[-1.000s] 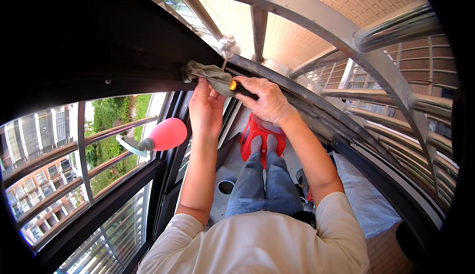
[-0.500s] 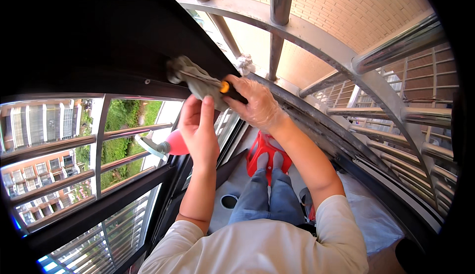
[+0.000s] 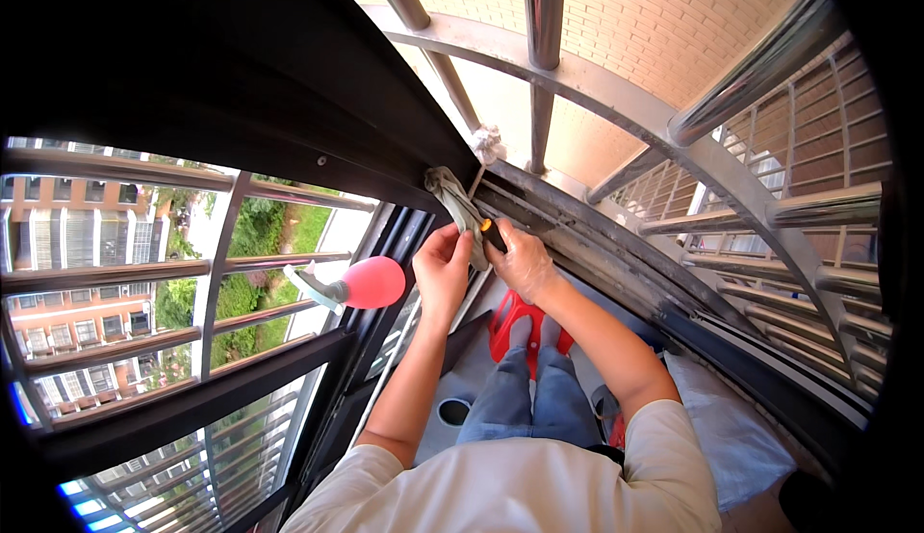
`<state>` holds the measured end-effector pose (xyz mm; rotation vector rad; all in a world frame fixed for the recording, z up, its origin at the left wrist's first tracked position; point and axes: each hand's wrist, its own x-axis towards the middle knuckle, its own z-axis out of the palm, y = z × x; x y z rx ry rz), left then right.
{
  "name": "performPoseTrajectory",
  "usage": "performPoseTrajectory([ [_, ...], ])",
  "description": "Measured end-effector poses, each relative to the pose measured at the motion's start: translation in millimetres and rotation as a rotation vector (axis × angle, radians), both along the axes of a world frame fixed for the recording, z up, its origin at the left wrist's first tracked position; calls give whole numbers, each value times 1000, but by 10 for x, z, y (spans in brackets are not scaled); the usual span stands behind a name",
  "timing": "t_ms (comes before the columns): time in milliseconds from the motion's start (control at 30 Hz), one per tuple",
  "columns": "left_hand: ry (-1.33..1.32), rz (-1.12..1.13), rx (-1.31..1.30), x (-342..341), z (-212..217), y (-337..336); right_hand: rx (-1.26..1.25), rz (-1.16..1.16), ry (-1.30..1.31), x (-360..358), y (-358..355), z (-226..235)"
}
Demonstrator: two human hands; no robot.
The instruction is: The person cleans the upper metal frame of a balcony window using a cloth and a screwdriver. They stand on a red plastic stool to reach the high frame, scraping debris from the tracks with the screwdriver and wiping the area with a cloth.
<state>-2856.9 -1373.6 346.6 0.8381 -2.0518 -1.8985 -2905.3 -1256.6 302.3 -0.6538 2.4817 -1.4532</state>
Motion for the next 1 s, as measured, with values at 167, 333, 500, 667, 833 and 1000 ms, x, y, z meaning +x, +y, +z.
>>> performPoseTrajectory([
  [167,352,149,-45,-121,590,-3,-256,-20,243,-182,-332,535],
  [333,334,110,-161,-151,853,-42,-146,-126,120,80,-468,880],
  [500,163,49,-55,58,546,-92,-83,-81,-108,330,-304,700],
  [667,126,-22,-15,28,489,-105,-112,-98,6,390,-178,592],
  [833,142,41,-29,57,550,-107,-298,-146,145,377,-263,724],
  [1000,428,73,-60,-107,1256,-78,-361,-51,363,-116,-343,1345],
])
